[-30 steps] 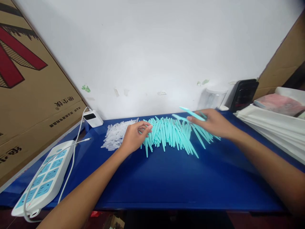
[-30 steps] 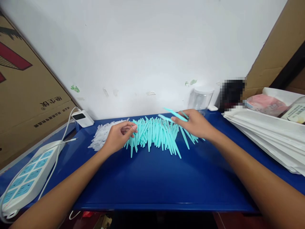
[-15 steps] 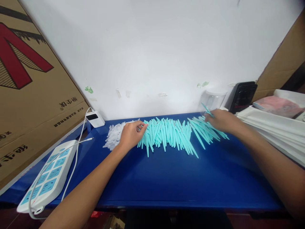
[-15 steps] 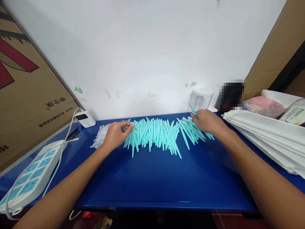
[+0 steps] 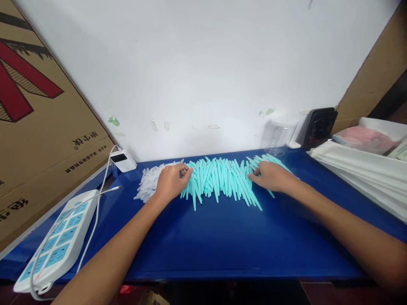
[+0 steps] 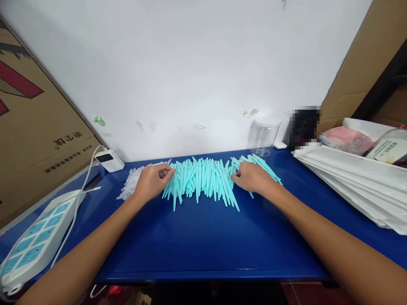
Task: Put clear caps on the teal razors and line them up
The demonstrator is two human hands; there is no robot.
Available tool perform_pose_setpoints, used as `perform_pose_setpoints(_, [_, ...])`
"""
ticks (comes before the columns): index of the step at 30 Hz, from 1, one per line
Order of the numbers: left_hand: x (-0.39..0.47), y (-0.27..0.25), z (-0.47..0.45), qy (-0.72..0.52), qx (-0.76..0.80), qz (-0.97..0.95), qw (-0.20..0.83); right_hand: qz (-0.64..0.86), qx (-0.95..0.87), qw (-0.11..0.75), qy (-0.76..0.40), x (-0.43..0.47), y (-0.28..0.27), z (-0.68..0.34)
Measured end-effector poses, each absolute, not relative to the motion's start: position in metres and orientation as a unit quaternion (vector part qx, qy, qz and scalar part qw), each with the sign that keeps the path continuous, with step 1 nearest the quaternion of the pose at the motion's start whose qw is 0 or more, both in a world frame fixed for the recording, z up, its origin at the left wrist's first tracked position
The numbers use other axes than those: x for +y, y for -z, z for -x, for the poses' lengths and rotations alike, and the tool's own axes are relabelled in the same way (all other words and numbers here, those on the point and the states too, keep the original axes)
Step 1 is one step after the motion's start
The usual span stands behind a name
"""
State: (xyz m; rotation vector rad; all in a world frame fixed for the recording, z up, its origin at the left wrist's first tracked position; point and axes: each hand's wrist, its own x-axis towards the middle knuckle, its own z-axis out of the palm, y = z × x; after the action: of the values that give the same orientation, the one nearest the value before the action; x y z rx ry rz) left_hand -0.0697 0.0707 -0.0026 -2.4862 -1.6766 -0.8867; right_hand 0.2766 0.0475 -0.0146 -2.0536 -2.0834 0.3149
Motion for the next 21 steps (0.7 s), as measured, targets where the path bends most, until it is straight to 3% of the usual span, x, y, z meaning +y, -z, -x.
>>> perform_pose_setpoints(14, [0.07,0.001,0.069,0.278,-0.536,0.797,0.013,0.703,-0.694,0.034,-0.154,0.045,0.011,-0.272])
perform_pose_setpoints(21, [0.071,0.0,0.071,0.289,-0.533,0.795,0.006,0.701,-0.7,0.107,-0.078,0.054,0.007,-0.284])
